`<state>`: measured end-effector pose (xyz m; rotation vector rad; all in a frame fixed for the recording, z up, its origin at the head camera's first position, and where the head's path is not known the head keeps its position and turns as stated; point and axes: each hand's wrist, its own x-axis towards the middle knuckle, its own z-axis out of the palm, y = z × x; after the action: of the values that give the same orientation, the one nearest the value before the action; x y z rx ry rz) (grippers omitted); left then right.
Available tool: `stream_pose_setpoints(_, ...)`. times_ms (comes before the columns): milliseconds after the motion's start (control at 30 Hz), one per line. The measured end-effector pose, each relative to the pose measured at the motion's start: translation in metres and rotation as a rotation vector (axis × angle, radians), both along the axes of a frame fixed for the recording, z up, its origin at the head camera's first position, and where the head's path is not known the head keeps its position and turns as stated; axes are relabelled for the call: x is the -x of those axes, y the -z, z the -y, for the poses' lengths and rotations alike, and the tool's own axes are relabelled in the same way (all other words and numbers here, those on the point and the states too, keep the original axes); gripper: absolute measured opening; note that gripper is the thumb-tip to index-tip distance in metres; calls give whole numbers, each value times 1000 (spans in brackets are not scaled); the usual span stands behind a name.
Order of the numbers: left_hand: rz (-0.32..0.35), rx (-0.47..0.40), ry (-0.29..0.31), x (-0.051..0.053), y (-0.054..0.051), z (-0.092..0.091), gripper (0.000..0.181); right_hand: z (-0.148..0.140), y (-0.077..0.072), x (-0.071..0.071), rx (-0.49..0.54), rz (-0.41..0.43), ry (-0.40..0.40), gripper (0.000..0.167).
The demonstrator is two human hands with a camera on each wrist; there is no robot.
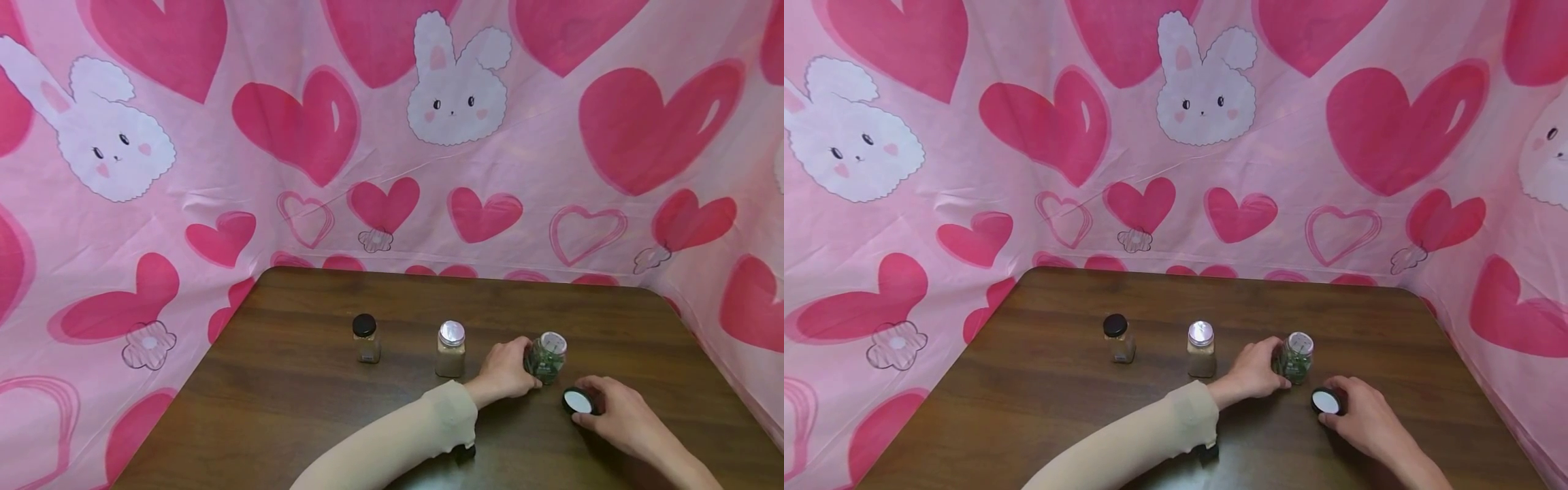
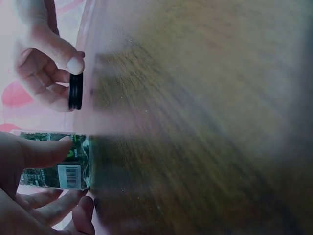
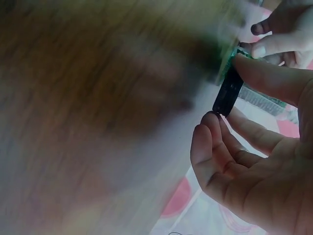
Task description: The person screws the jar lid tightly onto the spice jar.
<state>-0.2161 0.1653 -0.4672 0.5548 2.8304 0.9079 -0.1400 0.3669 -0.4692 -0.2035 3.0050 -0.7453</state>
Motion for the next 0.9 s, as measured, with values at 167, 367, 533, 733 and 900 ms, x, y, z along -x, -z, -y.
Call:
stream_pose_setpoints(167,-1,13,0,0,1,-1,58,0,-5,0,41,-30,22,48)
stream_pose_setpoints(367,-27,9,-5,1,3,-2,58,-1,-13,0,61,-98,51,51)
stream_pose_setpoints(533,-40,-24,4,2,5,0,53,-1,-18,2,75,-160,67,53)
stream_pose_setpoints(733,-71,-28,14,3,7,2,51,-1,-22,2,80,-242,77,53)
stream_pose_setpoints(900,-61,-30,14,2,8,1,53,-1,-26,2,83,-302,66,54)
